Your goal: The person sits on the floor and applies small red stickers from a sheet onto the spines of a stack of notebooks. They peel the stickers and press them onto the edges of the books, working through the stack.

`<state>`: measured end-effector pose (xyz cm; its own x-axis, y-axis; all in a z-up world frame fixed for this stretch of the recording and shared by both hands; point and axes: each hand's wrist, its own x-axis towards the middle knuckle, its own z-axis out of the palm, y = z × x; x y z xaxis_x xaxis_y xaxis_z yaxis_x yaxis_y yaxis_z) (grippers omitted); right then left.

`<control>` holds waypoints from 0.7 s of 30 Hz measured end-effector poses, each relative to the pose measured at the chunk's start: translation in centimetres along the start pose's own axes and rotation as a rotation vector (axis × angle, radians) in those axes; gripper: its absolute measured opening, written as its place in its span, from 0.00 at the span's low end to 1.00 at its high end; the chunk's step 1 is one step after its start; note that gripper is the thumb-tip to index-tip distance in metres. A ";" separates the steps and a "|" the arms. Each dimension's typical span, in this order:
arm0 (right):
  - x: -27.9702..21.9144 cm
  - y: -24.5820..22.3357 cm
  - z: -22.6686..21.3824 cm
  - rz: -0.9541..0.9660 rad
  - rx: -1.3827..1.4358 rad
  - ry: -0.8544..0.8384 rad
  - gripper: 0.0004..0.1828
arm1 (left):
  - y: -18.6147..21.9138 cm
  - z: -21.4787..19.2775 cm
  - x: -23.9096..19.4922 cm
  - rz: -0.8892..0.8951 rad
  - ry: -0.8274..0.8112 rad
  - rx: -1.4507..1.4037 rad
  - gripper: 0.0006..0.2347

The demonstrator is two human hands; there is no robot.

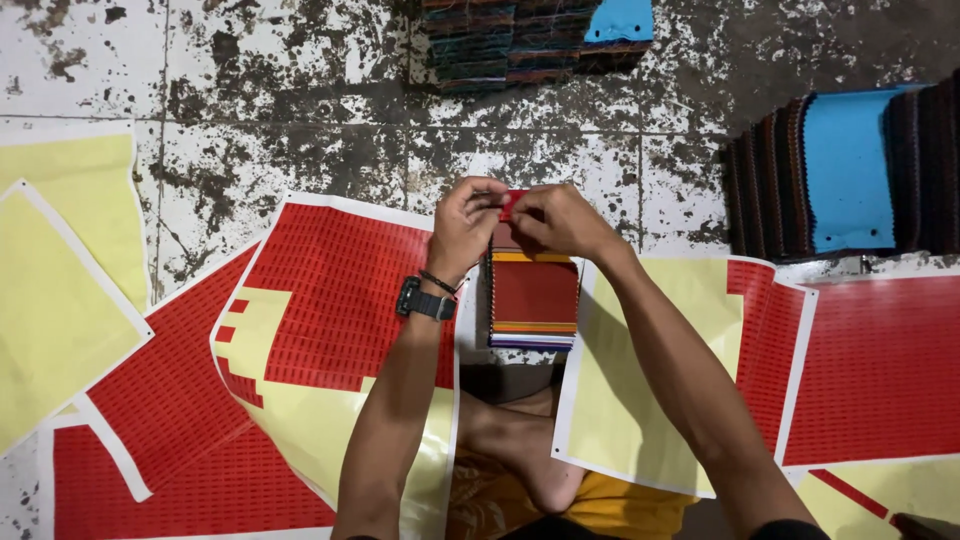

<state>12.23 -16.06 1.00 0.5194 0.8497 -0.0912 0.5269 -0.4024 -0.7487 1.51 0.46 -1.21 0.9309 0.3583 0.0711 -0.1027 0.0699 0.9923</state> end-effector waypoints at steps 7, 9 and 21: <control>0.4 0.2 0.2 0.049 0.077 0.082 0.08 | 0.5 -1.7 -0.6 0.214 0.110 0.532 0.15; 0.4 1.5 1.0 0.077 0.070 0.094 0.09 | -1.1 -2.2 -1.1 0.266 0.038 0.786 0.12; 0.9 -0.4 1.6 0.276 -0.125 0.078 0.11 | -3.0 -1.2 -1.8 0.395 0.001 1.369 0.13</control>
<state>11.42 -14.56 0.21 0.7018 0.6757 -0.2254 0.4349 -0.6571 -0.6157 -0.27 0.76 -4.45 0.9210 0.1432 0.3623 0.0639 -0.9729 0.2221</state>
